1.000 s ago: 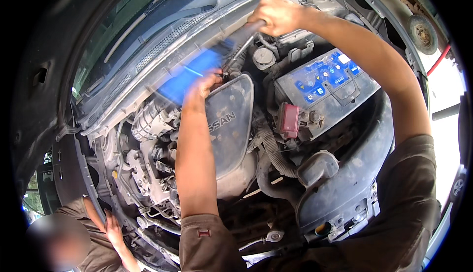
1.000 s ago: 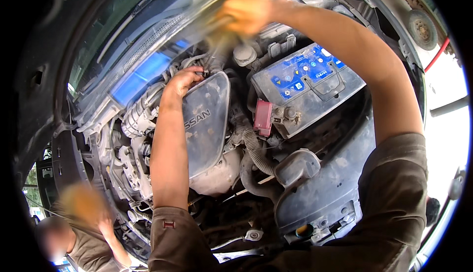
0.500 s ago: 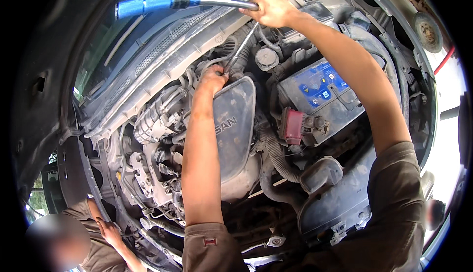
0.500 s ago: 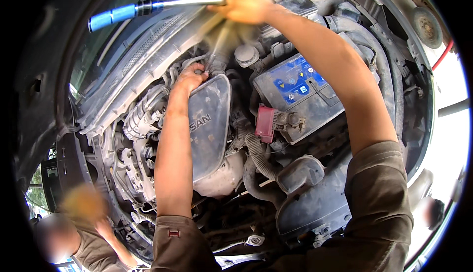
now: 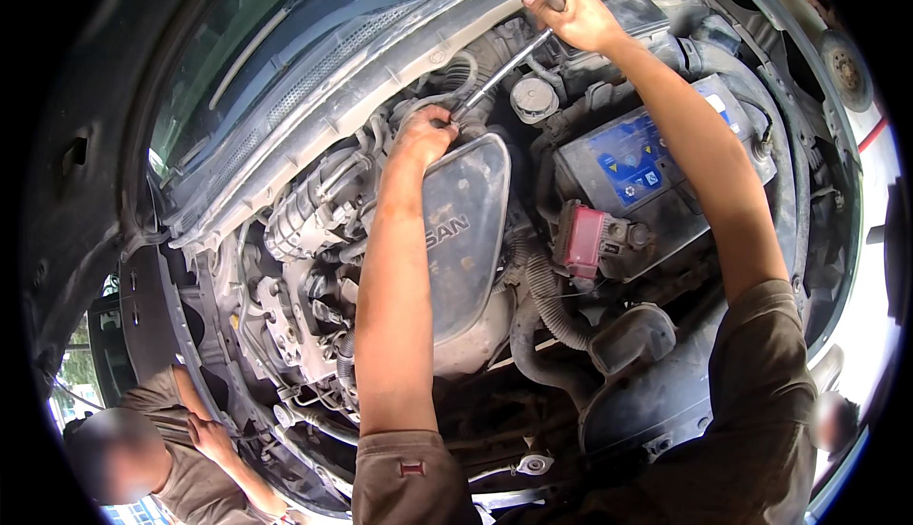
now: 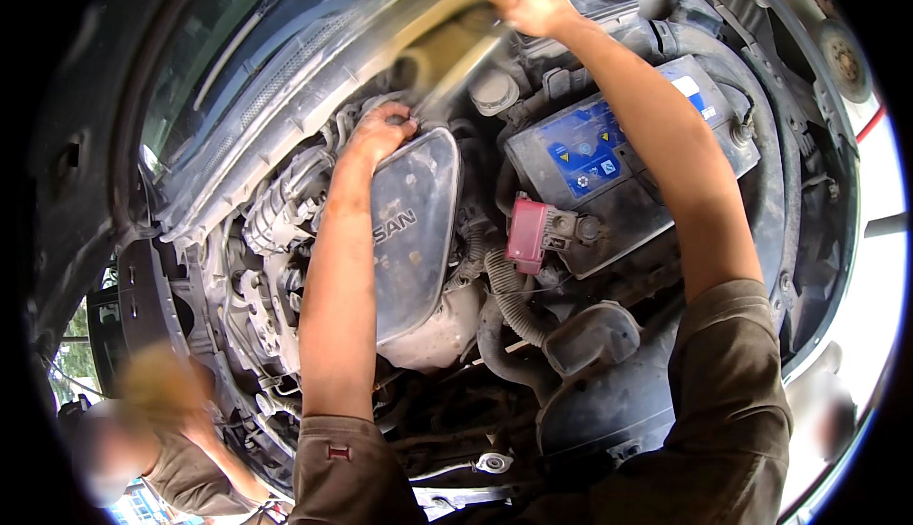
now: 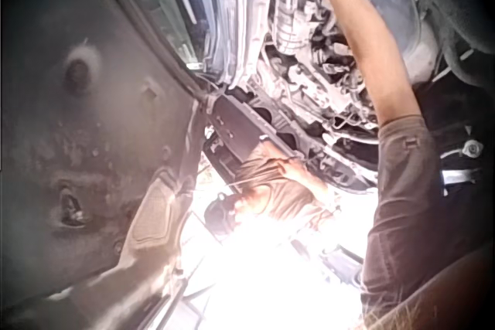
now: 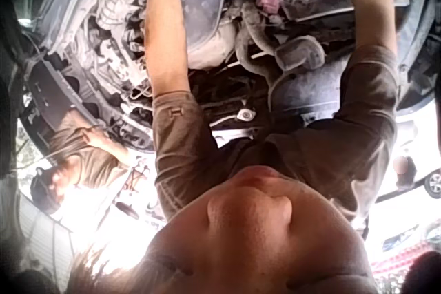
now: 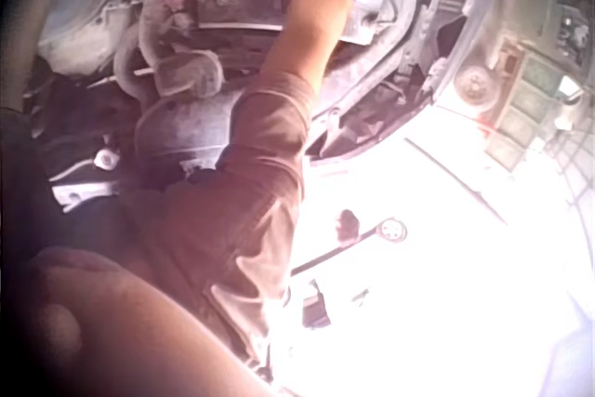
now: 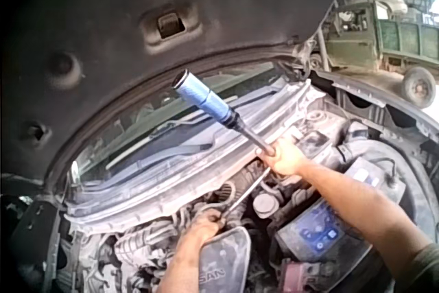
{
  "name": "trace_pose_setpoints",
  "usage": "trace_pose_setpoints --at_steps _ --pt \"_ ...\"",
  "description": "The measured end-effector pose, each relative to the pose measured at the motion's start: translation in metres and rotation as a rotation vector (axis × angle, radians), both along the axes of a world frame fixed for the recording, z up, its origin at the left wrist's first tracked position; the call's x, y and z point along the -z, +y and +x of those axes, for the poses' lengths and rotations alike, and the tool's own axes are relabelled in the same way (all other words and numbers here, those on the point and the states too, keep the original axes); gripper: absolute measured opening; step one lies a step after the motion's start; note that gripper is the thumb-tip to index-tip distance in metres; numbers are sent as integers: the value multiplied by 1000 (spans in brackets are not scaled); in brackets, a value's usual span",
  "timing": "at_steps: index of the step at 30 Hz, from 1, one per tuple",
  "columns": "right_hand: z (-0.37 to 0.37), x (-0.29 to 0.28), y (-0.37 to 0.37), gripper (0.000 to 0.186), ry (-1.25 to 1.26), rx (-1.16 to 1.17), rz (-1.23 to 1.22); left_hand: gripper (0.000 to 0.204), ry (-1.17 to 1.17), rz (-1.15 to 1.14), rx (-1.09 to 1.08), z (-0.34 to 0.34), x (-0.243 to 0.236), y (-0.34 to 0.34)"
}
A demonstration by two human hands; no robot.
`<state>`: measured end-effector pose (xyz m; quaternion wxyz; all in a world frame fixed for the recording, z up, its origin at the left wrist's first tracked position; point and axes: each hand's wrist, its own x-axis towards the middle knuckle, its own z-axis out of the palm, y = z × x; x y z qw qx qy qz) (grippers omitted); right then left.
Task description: The person uses a ratchet wrench to loosen and remove bolts from the engine bay of a Nissan vehicle. They remove a plastic engine cover and continue to manipulate hoses and components within the engine compartment using hand tools.
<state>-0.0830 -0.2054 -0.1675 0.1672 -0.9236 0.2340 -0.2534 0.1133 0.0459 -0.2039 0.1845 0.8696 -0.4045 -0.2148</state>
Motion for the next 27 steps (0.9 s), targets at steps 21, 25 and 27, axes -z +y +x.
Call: trace_pose_setpoints --at_steps 21,25,27 --pt "-14 -38 -11 26 251 -366 219 40 155 -41 -9 16 23 -7" --pt "-28 -30 6 26 133 -332 133 41 166 -29 -47 15 29 -4" --pt "-26 -38 13 26 178 -308 222 42 187 -22 -69 23 29 1"
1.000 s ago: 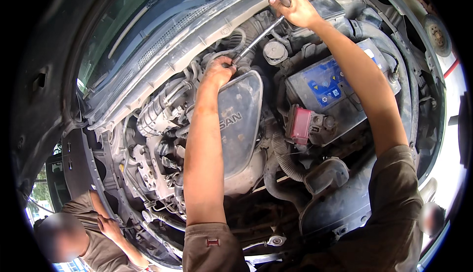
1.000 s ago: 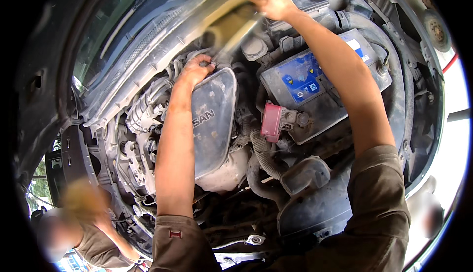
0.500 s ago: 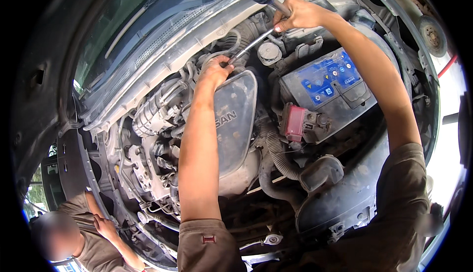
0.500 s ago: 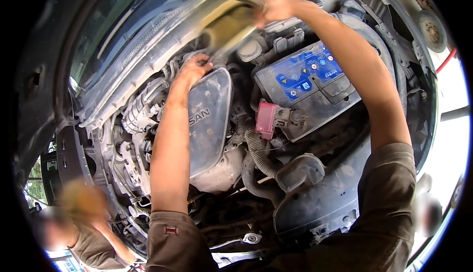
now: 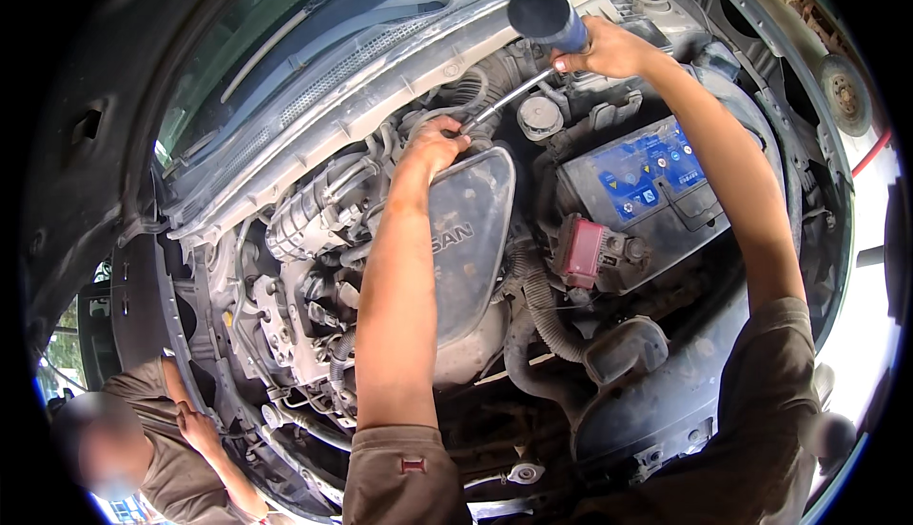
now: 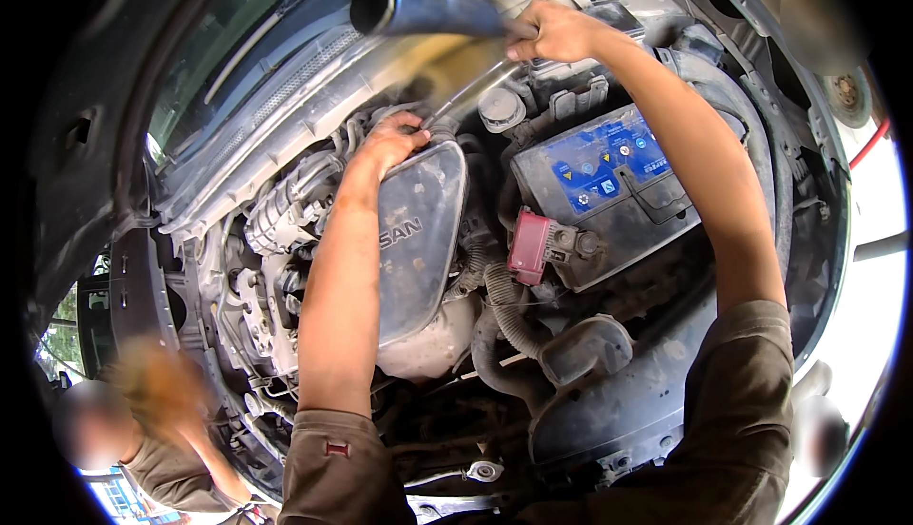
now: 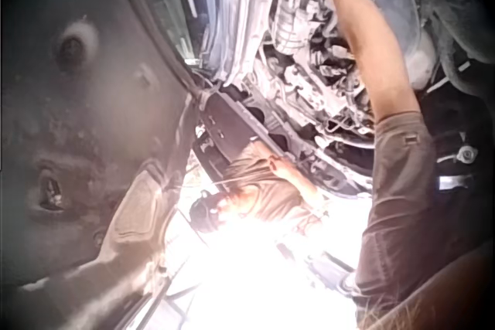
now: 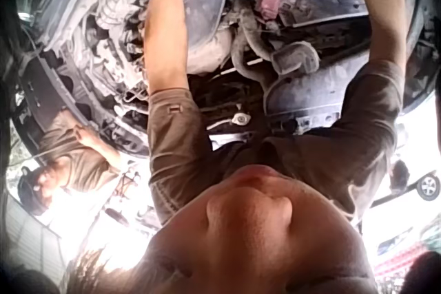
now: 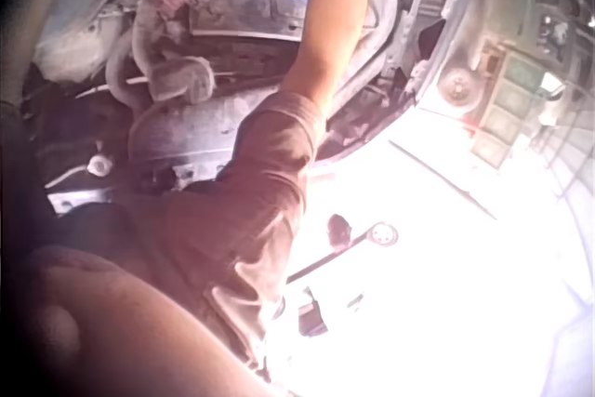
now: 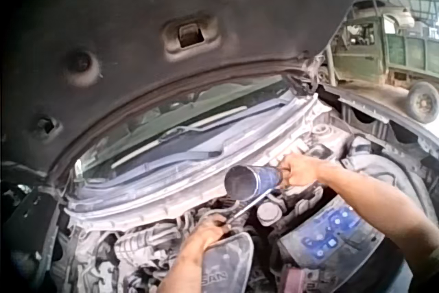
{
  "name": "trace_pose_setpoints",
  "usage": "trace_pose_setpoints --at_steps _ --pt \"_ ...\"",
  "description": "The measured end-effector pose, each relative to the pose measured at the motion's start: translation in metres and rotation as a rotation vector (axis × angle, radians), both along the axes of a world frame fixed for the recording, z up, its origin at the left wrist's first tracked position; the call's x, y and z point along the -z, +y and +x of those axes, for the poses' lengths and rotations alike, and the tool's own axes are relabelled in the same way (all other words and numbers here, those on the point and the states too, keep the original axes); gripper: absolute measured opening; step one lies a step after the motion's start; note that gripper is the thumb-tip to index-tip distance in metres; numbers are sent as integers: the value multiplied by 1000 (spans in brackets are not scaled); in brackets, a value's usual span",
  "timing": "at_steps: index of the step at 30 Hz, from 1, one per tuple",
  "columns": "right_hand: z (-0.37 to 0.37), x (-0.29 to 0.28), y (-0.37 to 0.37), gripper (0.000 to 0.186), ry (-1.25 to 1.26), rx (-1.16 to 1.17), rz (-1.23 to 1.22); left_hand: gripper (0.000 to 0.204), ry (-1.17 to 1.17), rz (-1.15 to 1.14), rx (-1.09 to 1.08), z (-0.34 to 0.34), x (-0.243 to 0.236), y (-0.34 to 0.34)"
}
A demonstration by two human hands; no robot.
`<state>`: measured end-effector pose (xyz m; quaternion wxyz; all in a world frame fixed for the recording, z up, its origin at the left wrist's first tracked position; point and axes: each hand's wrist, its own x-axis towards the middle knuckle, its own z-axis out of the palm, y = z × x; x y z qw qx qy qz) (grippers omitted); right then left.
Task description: The person uses a ratchet wrench to loosen and remove bolts from the engine bay of a Nissan vehicle. They remove a plastic engine cover and continue to manipulate hoses and components within the engine compartment using hand tools.
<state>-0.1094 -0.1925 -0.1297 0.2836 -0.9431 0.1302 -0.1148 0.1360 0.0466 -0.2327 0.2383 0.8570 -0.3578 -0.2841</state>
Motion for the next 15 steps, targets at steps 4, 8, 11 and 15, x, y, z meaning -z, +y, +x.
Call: trace_pose_setpoints --at_steps 4,8,11,15 --pt "0 18 -37 27 -86 -54 -169 44 -31 -15 52 -25 -22 -12" --pt "27 0 -28 23 -116 -285 -205 42 -139 42 -6 -37 -36 -3" --pt "24 -37 15 17 -297 -334 -477 39 -225 -4 46 -19 -20 2" --pt "44 -66 46 18 -97 -238 -507 29 -238 -64 -56 -7 -5 6"
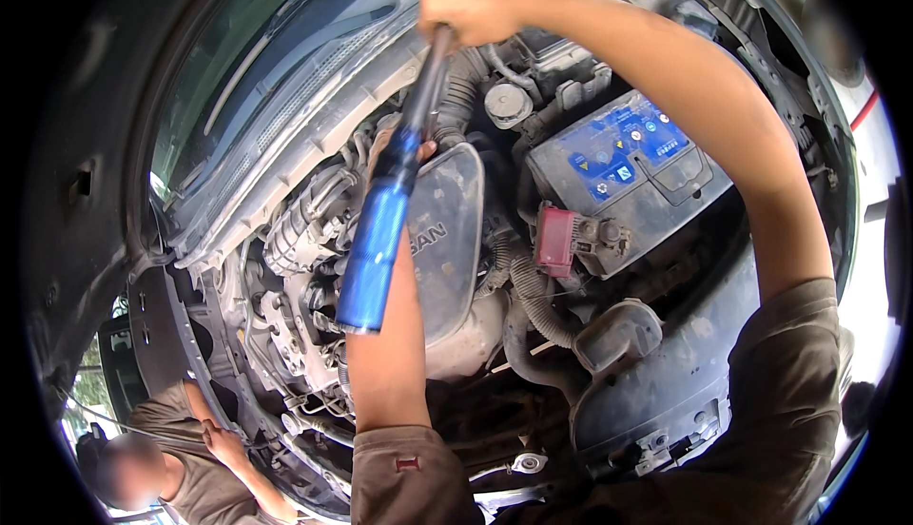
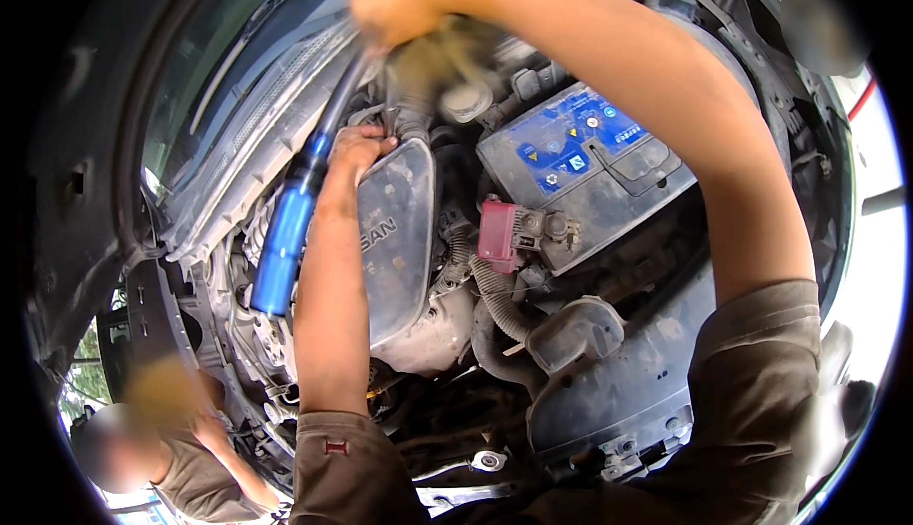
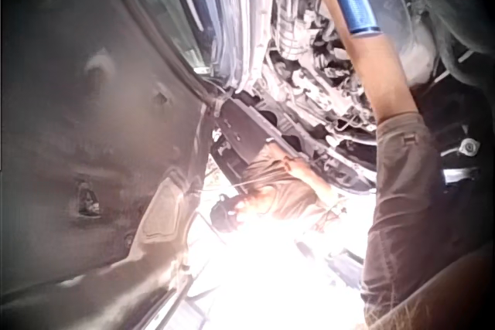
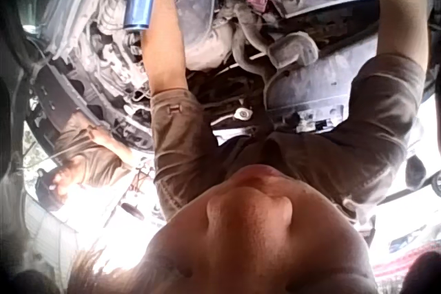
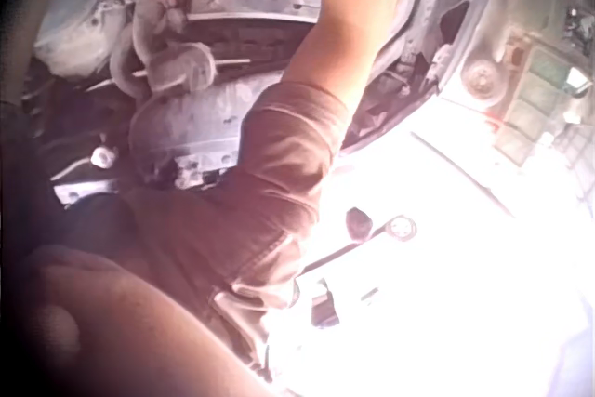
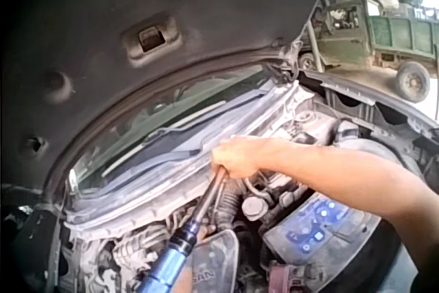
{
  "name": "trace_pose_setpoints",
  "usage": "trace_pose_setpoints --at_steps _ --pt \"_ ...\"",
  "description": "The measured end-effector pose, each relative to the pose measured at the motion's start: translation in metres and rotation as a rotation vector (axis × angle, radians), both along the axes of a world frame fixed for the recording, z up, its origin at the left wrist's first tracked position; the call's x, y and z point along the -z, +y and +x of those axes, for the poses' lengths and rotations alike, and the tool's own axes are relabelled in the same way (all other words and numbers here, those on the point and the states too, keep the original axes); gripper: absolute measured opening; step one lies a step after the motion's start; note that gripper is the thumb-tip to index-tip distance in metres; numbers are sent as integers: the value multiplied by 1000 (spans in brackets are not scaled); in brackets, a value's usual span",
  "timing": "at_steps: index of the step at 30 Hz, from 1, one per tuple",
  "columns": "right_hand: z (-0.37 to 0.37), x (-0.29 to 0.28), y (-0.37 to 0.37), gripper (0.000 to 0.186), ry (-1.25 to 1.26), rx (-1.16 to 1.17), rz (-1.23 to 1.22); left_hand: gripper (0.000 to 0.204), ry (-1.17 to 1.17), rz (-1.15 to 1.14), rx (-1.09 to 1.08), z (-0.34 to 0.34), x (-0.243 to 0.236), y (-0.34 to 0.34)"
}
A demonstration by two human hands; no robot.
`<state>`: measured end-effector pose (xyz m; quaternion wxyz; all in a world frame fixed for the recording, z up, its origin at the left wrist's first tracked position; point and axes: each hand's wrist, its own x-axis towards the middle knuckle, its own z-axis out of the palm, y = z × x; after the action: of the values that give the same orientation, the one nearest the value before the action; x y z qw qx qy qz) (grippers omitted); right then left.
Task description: The person uses a ratchet wrench to loosen and remove bolts from the engine bay of a Nissan vehicle. They remove a plastic engine cover and continue to manipulate hoses and components within the engine compartment using hand tools.
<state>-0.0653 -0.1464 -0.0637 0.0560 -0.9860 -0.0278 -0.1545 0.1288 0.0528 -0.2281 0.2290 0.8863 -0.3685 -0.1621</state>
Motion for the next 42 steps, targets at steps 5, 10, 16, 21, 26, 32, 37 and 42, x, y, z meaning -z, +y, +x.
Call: trace_pose_setpoints --at_steps 5,10,16,21,26,32,37,42 --pt "6 -7 -5 21 34 -31 86 36 201 -7 46 -15 -24 2" --pt "-14 24 -36 16 -39 -162 254 38 199 -20 -21 -26 -36 3" --pt "-18 39 -51 19 -58 -181 262 42 236 8 -88 -28 -39 -2" --pt "-30 57 -34 18 -211 -92 99 41 217 17 -115 -24 -36 1" --pt "-14 9 -11 20 -69 -178 81 38 241 23 -118 -31 -46 5" --pt "24 12 -41 26 92 -234 24 37 228 -57 -35 -45 -37 -11" --pt "21 -13 13 29 19 -207 -60 36 147 -82 76 -39 -49 21" --pt "-31 53 -48 28 -55 -144 210 44 229 19 -71 -33 -43 -5"
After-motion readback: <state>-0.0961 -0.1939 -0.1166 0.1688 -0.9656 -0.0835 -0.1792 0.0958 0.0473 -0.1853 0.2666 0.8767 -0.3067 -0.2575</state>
